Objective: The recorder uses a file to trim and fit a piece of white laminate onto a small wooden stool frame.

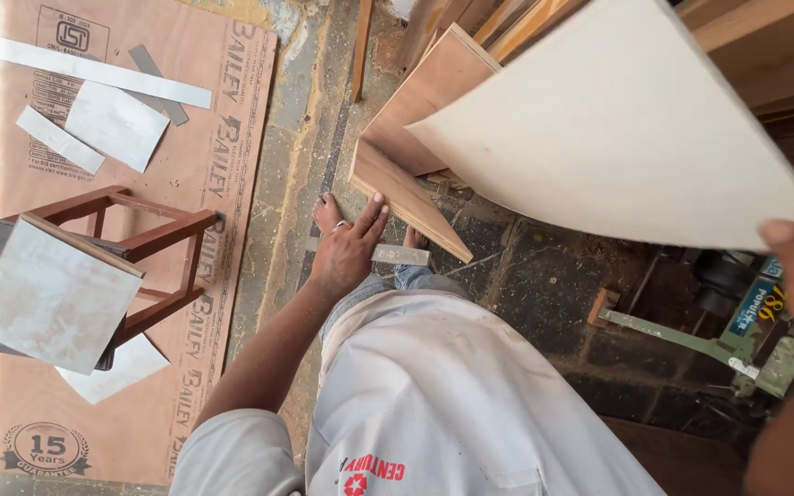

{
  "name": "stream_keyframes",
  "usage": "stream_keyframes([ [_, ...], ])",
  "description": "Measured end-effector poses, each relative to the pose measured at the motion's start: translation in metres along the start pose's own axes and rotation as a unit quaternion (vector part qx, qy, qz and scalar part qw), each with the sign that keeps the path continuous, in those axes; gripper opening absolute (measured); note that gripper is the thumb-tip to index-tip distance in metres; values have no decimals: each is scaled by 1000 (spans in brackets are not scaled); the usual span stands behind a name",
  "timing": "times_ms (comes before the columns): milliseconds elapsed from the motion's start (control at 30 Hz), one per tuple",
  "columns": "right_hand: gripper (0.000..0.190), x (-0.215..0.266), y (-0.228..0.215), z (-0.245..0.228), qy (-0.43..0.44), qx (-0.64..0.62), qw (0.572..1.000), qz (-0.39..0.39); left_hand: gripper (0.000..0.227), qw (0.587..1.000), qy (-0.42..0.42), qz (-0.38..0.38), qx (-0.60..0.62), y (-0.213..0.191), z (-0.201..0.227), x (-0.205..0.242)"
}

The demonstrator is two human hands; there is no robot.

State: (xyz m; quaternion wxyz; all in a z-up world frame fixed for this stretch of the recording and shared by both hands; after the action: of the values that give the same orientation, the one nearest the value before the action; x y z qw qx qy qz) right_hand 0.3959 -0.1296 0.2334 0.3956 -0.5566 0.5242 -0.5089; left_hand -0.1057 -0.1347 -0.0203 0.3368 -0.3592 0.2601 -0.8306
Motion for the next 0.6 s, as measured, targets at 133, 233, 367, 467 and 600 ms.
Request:
stream_keyframes([
  [133,20,-61,53,-138,-88,-37,993,76,86,1000,-8,18,-9,9,4,-36],
  [233,16,-94,163,-129,-17,-80,997,12,87,1000,2,17,22,-11,20,-64],
  [367,19,-109,258,-117,25,-155,988,-12,86,998,40,51,-16,-15,29,-108],
  [467,26,-123,299,-100,26,-164,986,0,79,998,28,39,-47,-23,38,-132],
  [600,26,-133,287,-89,31,-140,990,-12,75,998,17,35,-58,-26,49,-154],
])
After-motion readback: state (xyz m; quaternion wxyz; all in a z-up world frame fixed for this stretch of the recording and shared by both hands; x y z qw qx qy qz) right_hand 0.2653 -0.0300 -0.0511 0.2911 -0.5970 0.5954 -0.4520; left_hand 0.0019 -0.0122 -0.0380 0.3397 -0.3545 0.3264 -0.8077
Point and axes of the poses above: each hand's wrist, its own x-axis away from the middle knuckle, its own y-axis out of the palm, z = x × y, the point moved 6 cm from there along -x, towards the middle knuckle, and after that the axes turned 14 degrees about x, right-handed, at the moved point
